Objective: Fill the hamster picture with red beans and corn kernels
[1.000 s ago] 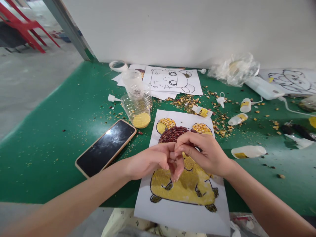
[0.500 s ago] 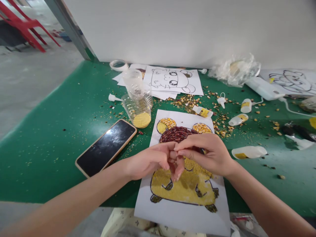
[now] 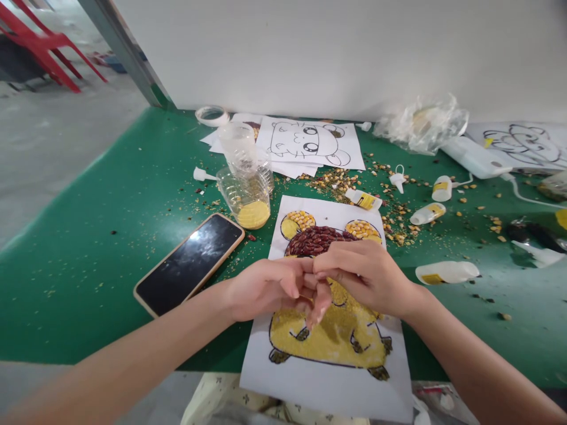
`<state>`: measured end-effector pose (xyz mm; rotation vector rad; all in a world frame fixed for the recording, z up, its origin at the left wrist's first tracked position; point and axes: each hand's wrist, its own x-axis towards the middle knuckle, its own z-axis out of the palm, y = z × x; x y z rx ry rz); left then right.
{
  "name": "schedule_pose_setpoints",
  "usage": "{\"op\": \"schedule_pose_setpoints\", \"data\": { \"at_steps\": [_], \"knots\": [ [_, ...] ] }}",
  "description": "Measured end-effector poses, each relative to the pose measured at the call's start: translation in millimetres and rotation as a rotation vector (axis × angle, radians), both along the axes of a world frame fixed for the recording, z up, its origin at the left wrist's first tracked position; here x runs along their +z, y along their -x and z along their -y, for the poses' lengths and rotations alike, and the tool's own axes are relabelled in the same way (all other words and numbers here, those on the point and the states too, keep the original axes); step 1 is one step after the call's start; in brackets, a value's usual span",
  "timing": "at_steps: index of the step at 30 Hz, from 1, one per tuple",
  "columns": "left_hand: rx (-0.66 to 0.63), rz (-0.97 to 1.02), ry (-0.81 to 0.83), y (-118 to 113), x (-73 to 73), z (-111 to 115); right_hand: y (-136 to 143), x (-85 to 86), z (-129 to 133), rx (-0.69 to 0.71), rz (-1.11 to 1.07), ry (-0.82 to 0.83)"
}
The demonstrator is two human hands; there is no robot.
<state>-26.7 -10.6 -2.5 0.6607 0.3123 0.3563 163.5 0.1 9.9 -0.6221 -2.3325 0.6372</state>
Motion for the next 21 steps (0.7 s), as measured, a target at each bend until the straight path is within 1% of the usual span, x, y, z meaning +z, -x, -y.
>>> {"op": "schedule_pose_setpoints", "data": {
  "at_steps": [3, 9, 12, 14, 16, 18, 21],
  "knots": [
    [-0.005, 0.011, 0.023, 0, -1.3, 0, 1, -1.1, 1, -0.024, 0.043, -0.037],
    [-0.004, 0.024, -0.013, -1, -1.4, -1, 2, -6.5, 3, -0.115, 0.075, 0.009],
    [0.005, 0.031, -0.005, -1, 0.6, 0, -1, -7.6, 2, -0.207, 0.048, 0.014],
    [0.04, -0.016, -0.047, -1, 3.2, 2, -4, -7.7, 0, -0.313, 0.004, 0.077],
    [0.13, -0.129, -0.165, -3, 6.6, 5, -7, -7.9, -4, -0.439, -0.108, 0.186],
    [0.273, -0.297, -0.352, -4, 9.5, 8, -10, -8.2, -11, -0.54, -0.287, 0.308],
    [0.474, -0.559, -0.663, -6, 11.1, 13, -15, -9.4, -25, -0.587, -0.532, 0.498]
  ]
}}
